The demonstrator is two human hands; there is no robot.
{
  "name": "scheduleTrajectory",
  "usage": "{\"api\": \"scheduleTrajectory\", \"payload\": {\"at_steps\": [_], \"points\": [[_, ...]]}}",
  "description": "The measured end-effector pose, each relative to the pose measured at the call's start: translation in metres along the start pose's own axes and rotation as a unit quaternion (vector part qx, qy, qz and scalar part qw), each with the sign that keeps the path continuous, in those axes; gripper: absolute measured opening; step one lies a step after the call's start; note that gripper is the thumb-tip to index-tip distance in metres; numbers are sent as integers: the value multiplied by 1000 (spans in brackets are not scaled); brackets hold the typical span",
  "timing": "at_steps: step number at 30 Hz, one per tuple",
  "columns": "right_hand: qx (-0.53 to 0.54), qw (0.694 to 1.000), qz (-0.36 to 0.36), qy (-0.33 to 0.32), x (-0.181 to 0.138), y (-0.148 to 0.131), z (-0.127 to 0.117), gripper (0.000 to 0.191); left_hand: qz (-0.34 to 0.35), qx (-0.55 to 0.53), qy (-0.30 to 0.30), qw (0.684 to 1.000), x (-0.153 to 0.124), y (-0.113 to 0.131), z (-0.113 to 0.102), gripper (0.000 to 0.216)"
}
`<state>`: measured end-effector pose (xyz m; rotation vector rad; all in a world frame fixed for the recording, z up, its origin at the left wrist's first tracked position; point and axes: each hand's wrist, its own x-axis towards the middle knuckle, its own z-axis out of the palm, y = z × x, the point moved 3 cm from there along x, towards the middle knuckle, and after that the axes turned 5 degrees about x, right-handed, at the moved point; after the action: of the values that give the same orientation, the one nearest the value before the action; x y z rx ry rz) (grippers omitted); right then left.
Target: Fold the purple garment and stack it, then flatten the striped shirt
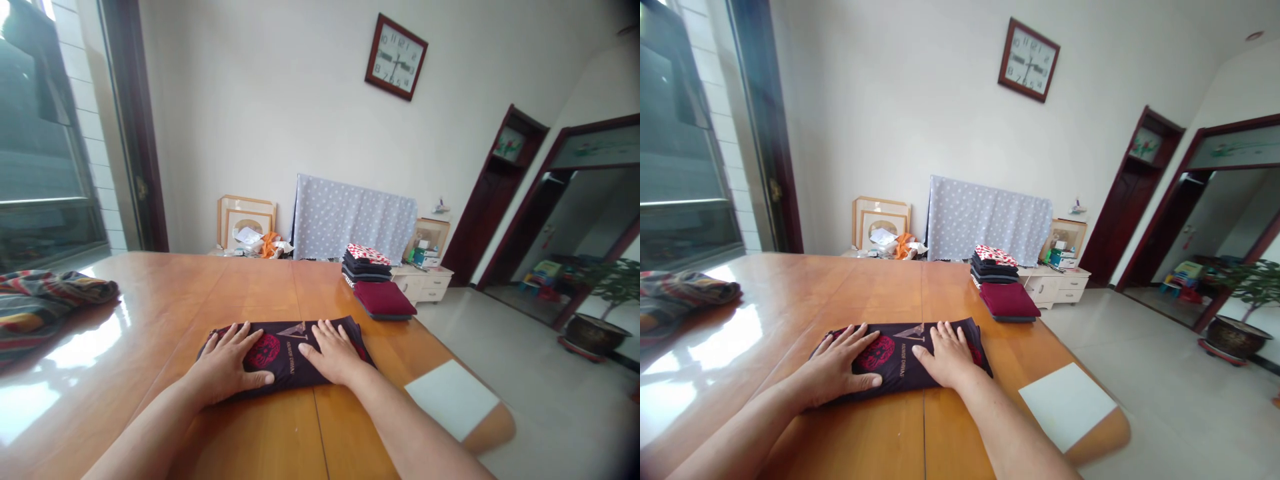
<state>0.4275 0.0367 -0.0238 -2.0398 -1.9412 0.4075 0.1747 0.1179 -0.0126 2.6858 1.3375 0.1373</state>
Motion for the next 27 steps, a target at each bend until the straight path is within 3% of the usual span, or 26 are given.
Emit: {"api": "scheduleTrajectory", "payload": {"at_steps": [6,13,16,19,23,27], "points": [[-20,994,104,4,-2,53,-10,88,1,-8,-6,1000,0,-1,0,110],[-38,991,127,-19,6,57,-15,88,-3,-19,-14,1000,-4,3,-5,112],[-39,991,122,32,13,37,-24,87,-2,-22,-16,1000,-6,4,-5,113],[-10,997,36,65,22,-6,-25,80,-1,-23,-15,1000,-6,4,-6,114],[43,996,-73,41,31,-61,-7,78,4,-25,-13,1000,-9,4,-8,113],[30,998,-54,-23,35,-69,20,87,12,-36,-16,999,-12,4,-12,111]]}}
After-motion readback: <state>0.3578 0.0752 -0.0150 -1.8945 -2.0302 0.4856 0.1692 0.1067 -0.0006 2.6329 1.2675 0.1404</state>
